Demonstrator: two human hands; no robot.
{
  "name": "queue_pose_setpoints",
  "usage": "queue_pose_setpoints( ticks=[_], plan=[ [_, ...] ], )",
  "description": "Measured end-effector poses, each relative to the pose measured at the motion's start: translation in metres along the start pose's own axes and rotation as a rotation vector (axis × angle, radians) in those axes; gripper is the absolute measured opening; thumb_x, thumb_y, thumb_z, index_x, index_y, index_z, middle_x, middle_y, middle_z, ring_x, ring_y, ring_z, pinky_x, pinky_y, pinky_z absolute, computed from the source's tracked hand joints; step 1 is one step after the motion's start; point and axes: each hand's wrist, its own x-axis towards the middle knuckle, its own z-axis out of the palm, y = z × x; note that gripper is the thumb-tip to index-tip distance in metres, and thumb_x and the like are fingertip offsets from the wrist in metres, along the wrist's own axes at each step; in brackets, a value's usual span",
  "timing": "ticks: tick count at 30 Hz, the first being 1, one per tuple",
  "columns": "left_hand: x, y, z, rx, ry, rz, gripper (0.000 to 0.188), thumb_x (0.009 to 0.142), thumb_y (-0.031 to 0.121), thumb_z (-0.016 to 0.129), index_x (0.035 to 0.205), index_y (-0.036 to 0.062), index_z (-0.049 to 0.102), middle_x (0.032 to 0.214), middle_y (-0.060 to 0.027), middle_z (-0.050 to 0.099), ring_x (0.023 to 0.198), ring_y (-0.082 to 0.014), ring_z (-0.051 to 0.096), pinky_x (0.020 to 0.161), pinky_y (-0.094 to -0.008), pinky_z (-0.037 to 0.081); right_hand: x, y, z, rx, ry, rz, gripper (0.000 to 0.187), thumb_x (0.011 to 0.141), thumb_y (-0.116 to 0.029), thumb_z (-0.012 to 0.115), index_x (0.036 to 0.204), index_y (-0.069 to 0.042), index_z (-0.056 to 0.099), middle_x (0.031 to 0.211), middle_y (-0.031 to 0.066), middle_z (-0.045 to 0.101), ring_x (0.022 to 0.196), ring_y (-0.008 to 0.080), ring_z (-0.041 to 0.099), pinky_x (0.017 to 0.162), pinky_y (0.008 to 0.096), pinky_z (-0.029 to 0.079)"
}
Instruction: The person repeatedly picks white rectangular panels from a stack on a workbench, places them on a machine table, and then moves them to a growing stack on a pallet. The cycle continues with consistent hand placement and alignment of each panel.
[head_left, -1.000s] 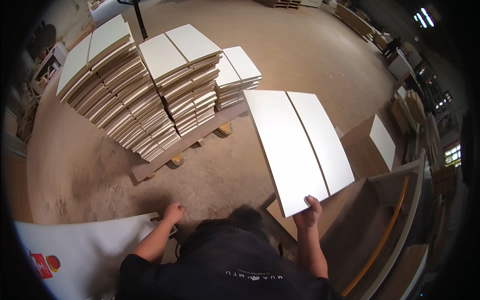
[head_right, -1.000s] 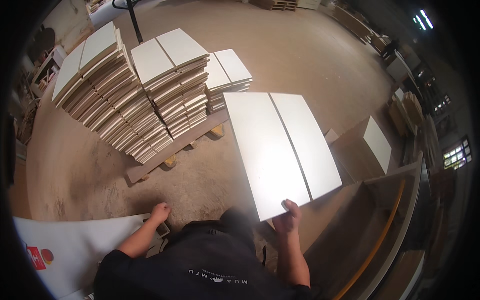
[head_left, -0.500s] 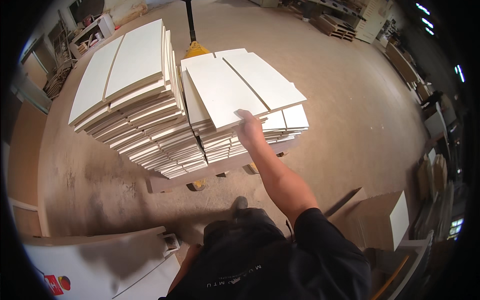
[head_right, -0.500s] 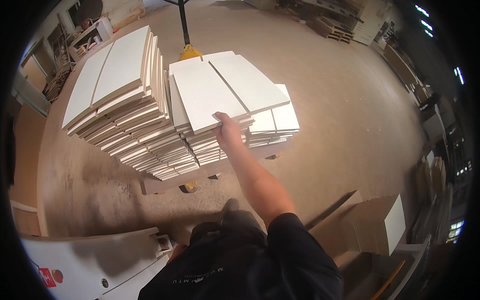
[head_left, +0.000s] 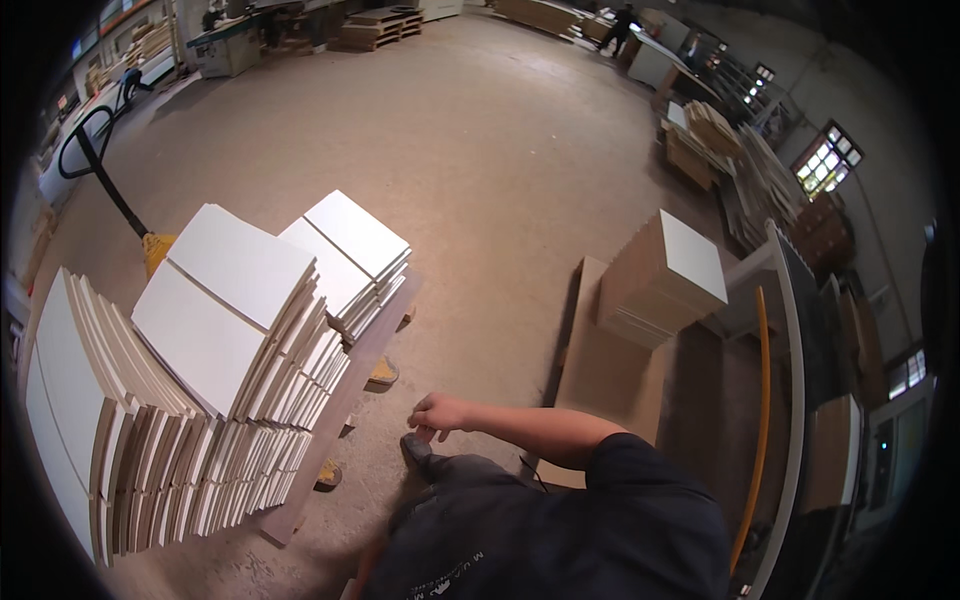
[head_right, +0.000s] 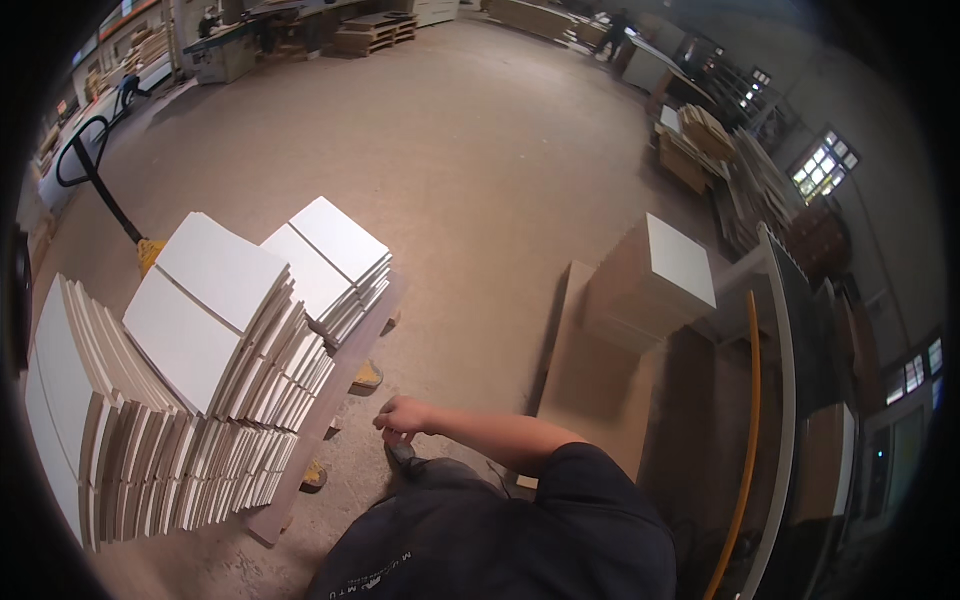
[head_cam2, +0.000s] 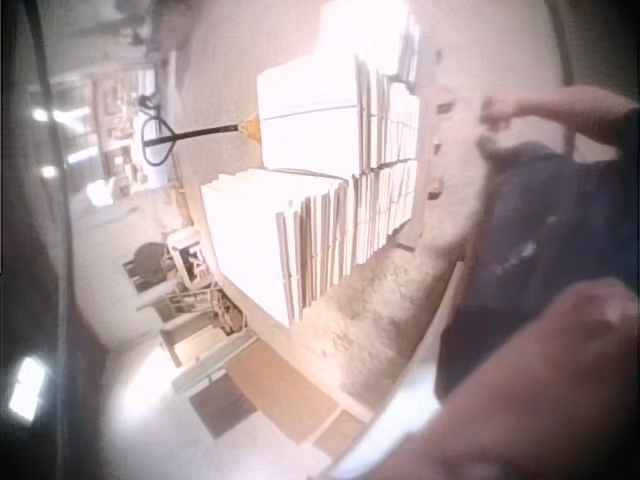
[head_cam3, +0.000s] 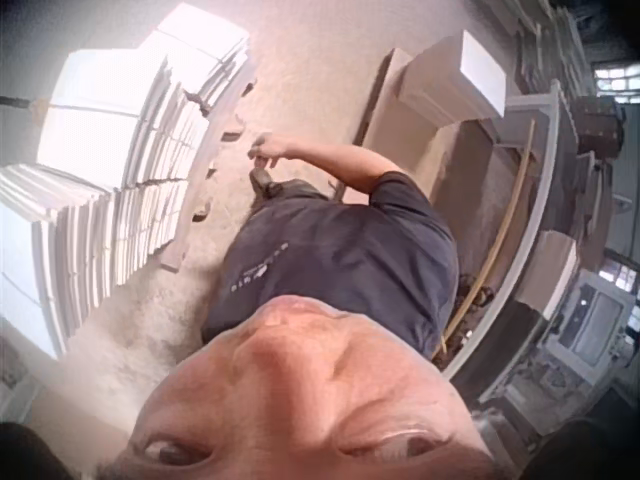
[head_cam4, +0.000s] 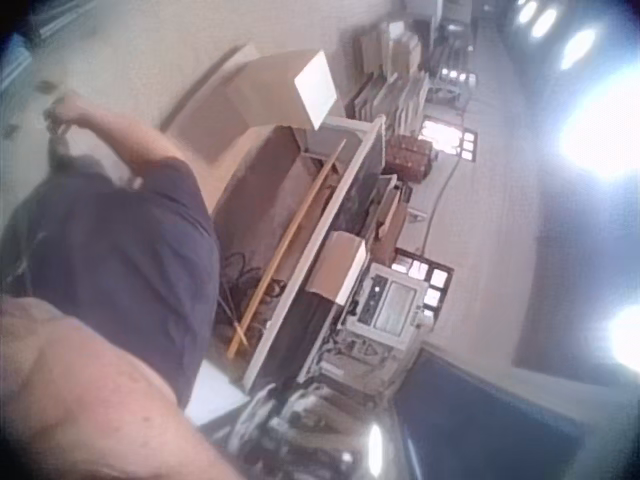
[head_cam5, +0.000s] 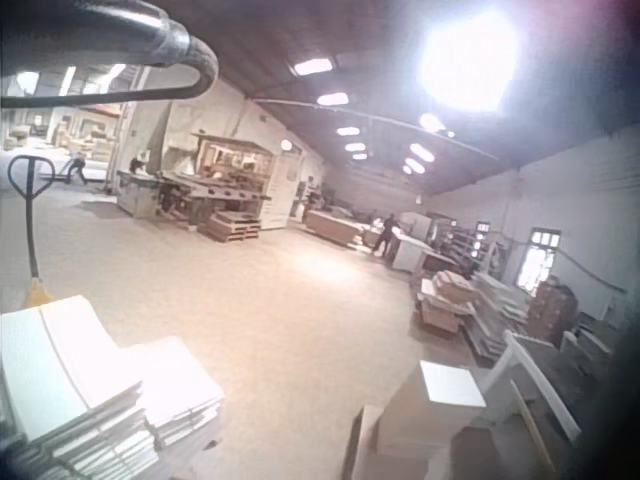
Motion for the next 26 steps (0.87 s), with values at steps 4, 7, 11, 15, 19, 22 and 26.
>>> queue_pose_setpoints(
  ticks=[4, 7, 11, 15, 19, 22, 26],
  plan=[
    [0.015, 0.033, 0.004, 0.252, 0.272, 0.238, 0.032, 0.089, 0.025, 0.058, 0.107, 0.0002, 0.065, 0.099, -0.0151, 0.066, 0.093, -0.0365, 0.064, 0.085, -0.0472, 0.050, -0.094, 0.146, -0.007, 0.193, 0.389, 0.142, 0.037, 0.095, -0.031, 0.056, 0.116, -0.002, 0.065, 0.101, 0.0108, 0.072, 0.086, 0.0202, 0.072, 0.070, 0.0372, 0.059],
    [0.017, 0.040, 0.023, 0.373, 0.379, 0.298, 0.028, 0.086, 0.023, 0.057, 0.099, -0.0002, 0.067, 0.096, -0.0167, 0.065, 0.089, -0.0385, 0.063, 0.081, -0.0481, 0.051, -0.160, 0.238, 0.022, 0.418, 0.615, 0.197, 0.035, 0.096, -0.028, 0.055, 0.117, -0.002, 0.064, 0.102, 0.0091, 0.072, 0.086, 0.0200, 0.071, 0.068, 0.0361, 0.057],
    [-0.006, 0.055, 0.034, 0.342, 0.131, 0.328, 0.019, 0.080, 0.016, 0.065, 0.086, -0.0014, 0.068, 0.096, -0.0175, 0.068, 0.093, -0.0375, 0.065, 0.082, -0.0455, 0.054, -0.214, 0.329, 0.116, 0.840, 0.774, 0.231, 0.029, 0.096, -0.025, 0.055, 0.112, -0.002, 0.063, 0.092, 0.0065, 0.069, 0.080, 0.0182, 0.068, 0.066, 0.0346, 0.055],
    [-0.094, 0.052, 0.011, 0.004, 0.205, 0.449, 0.016, 0.076, 0.006, 0.071, 0.089, -0.0014, 0.067, 0.105, -0.0193, 0.070, 0.103, -0.0341, 0.066, 0.090, -0.0391, 0.054, -0.240, 0.373, 0.190, 0.282, 0.614, 0.252, 0.031, 0.094, -0.027, 0.059, 0.111, -0.004, 0.071, 0.095, 0.0075, 0.073, 0.088, 0.0188, 0.070, 0.074, 0.0349, 0.055],
    [-0.159, 0.044, 0.009, -0.573, -0.024, 0.115, 0.011, 0.082, 0.004, 0.069, 0.091, -0.0016, 0.065, 0.110, -0.0155, 0.071, 0.109, -0.0258, 0.067, 0.094, -0.0376, 0.053, -0.247, 0.402, 0.208, 0.082, 0.726, 0.237, 0.042, 0.085, -0.037, 0.062, 0.114, -0.008, 0.071, 0.113, 0.0180, 0.070, 0.111, 0.0351, 0.065, 0.097, 0.0403, 0.049],
    [-0.136, 0.062, 0.005, -0.705, -0.299, -0.221, 0.033, 0.090, 0.033, 0.065, 0.096, 0.0008, 0.066, 0.109, -0.0148, 0.071, 0.102, -0.0233, 0.065, 0.083, -0.0361, 0.054, -0.248, 0.418, 0.204, 0.148, 0.788, 0.118, 0.042, 0.087, -0.035, 0.061, 0.116, -0.007, 0.070, 0.112, 0.0182, 0.070, 0.109, 0.0347, 0.065, 0.095, 0.0400, 0.050],
    [-0.122, 0.146, 0.032, -0.038, -0.541, -0.347, 0.061, 0.091, 0.059, 0.054, 0.113, 0.0040, 0.068, 0.114, -0.0171, 0.068, 0.098, -0.0241, 0.064, 0.075, -0.0360, 0.053, -0.269, 0.440, 0.195, 0.038, 0.776, 0.025, 0.039, 0.091, -0.022, 0.063, 0.123, -0.001, 0.065, 0.099, 0.0133, 0.074, 0.088, 0.0191, 0.071, 0.083, 0.0323, 0.055]
  ],
)
